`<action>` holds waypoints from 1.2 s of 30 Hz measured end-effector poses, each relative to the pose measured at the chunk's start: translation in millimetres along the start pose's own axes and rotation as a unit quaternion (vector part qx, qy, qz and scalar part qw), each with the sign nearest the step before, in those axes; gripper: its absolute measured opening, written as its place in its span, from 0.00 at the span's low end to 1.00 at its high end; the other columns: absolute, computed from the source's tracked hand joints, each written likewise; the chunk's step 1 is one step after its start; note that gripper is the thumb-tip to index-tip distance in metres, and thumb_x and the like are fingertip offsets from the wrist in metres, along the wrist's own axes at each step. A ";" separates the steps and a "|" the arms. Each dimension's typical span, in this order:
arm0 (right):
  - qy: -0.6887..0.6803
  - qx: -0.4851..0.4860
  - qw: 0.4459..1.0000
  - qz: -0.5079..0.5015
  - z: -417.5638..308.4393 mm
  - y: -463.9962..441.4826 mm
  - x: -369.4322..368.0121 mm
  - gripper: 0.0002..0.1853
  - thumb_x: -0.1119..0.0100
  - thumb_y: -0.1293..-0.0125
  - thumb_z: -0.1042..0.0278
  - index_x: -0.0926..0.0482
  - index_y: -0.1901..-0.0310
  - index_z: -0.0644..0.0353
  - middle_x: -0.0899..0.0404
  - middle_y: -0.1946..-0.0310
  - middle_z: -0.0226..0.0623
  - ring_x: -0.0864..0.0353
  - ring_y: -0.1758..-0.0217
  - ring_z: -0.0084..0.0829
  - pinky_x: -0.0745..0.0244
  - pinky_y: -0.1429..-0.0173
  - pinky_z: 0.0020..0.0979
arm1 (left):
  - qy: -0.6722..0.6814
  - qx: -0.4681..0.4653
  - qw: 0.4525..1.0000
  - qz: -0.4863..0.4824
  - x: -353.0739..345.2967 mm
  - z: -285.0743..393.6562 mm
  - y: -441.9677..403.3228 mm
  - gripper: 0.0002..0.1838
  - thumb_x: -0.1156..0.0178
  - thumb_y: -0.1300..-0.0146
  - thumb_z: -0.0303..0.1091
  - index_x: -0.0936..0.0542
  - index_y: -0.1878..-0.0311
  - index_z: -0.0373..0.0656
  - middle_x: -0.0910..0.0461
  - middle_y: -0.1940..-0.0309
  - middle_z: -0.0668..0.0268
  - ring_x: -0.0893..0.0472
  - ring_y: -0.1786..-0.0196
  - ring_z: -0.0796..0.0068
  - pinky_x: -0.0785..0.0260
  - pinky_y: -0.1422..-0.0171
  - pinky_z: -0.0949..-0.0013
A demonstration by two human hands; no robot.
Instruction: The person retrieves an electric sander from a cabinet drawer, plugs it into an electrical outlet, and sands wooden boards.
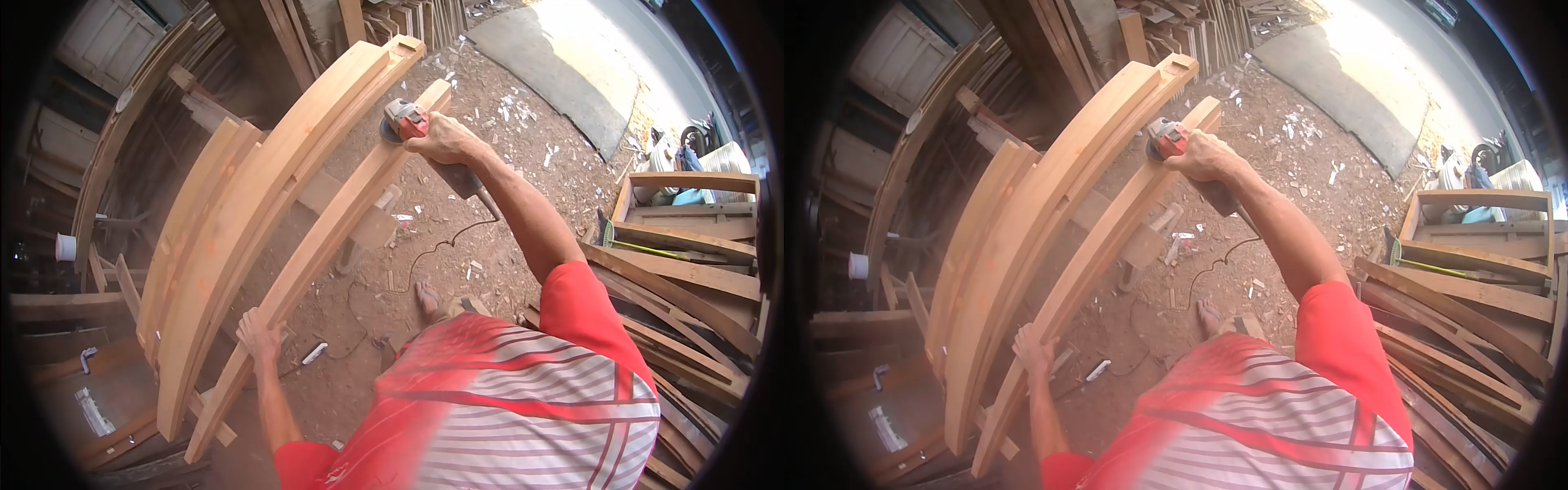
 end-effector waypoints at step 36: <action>0.002 -0.068 0.988 0.142 93.6 -73.5 91.6 0.41 0.31 0.49 0.36 0.13 0.49 0.73 0.12 0.51 0.59 0.11 0.46 0.50 0.19 0.44 0.43 | 0.001 -0.006 1.000 0.030 -0.7 0.7 1.6 0.43 0.14 0.57 0.41 0.27 0.38 0.43 0.23 0.45 0.55 0.25 0.37 0.47 0.35 0.35 0.45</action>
Point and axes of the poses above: each hand's wrist, its own y-axis away from the middle knuckle, its own x-axis out of the back of the hand, z = x × y, the point moved 4 cm from there along -y, towards the middle knuckle
